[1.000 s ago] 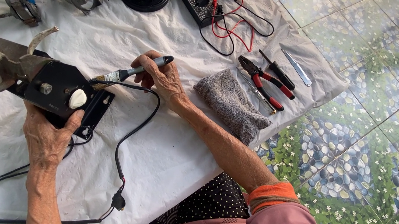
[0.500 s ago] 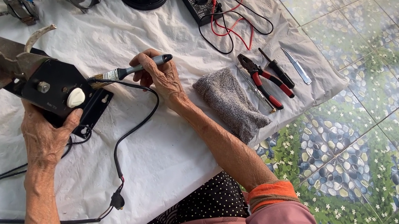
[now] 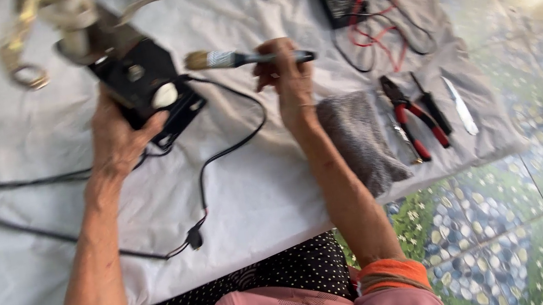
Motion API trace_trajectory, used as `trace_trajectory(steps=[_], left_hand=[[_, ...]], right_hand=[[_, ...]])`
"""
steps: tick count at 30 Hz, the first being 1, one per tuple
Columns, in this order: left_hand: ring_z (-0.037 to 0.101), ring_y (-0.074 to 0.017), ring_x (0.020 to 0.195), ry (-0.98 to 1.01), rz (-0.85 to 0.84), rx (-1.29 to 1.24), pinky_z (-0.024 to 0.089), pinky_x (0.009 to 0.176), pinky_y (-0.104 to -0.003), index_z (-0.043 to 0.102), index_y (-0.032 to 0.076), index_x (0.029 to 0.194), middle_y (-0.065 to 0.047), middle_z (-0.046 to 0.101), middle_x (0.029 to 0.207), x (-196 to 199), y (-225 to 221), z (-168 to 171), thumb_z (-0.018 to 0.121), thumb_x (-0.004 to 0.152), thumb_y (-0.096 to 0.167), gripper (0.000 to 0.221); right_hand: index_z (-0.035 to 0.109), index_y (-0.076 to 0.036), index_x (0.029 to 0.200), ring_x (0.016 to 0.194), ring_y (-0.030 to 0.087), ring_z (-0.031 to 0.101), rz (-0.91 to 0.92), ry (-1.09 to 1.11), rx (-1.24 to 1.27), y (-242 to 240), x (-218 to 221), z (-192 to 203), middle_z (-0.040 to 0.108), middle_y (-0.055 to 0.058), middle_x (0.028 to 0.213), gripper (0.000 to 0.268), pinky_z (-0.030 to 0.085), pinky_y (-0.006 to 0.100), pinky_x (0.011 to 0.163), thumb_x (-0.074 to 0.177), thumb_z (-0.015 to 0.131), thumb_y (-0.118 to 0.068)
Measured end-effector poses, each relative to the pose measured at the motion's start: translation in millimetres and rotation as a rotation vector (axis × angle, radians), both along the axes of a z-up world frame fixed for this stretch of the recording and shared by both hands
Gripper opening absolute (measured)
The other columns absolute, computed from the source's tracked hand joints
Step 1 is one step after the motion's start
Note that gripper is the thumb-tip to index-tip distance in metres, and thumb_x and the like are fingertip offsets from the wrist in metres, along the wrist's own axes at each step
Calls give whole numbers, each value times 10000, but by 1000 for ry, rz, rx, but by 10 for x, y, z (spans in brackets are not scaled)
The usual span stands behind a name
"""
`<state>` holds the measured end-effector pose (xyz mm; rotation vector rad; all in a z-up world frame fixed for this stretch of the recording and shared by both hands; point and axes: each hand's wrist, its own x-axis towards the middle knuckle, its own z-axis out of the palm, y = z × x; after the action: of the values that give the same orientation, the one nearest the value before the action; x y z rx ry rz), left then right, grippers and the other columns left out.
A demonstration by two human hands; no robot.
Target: The person uses a brush to clean the exterior of a small black electronic device with a white knob. They repeatedly brush different sides and edges of the device while holding it with the other hand. The device remains on a white cloth-covered table throughout the clip.
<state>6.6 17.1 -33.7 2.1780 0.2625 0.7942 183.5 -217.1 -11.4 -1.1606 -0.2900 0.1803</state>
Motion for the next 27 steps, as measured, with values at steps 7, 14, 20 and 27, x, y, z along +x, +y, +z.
trace_trajectory(steps=[7, 14, 20, 27], left_hand=[[602, -551, 1126, 25, 27, -10, 528, 928, -625, 454, 19, 1328, -308, 597, 1185, 2, -21, -12, 910, 795, 316, 762], [539, -617, 1195, 76, 33, -47, 461, 987, -694, 399, -11, 1414, -359, 546, 1295, -2, -75, 67, 911, 809, 314, 857], [513, -620, 1236, 118, 46, -56, 429, 1010, -714, 381, 9, 1467, -349, 527, 1368, 13, -53, 49, 913, 811, 350, 910], [559, -317, 1022, 51, -73, -5, 517, 845, -465, 419, 32, 1353, -134, 505, 1153, -69, -62, 198, 765, 866, 294, 653]], right_hand=[[684, -11, 949, 542, 175, 667, 65, -160, -5, 28, -84, -6, 670, 186, 645, 340, 587, 279, 492, 1013, 617, -338], [663, -14, 978, 583, 171, 687, 25, -169, 24, 13, 3, -86, 677, 166, 669, 382, 596, 285, 492, 1030, 588, -385], [672, -29, 958, 549, 164, 669, 50, -305, -101, 56, -65, -100, 672, 148, 632, 362, 572, 259, 512, 1048, 588, -369], [641, -44, 933, 594, 152, 676, 97, -285, -120, 51, -191, 35, 672, 106, 684, 329, 539, 240, 532, 1024, 568, -352]])
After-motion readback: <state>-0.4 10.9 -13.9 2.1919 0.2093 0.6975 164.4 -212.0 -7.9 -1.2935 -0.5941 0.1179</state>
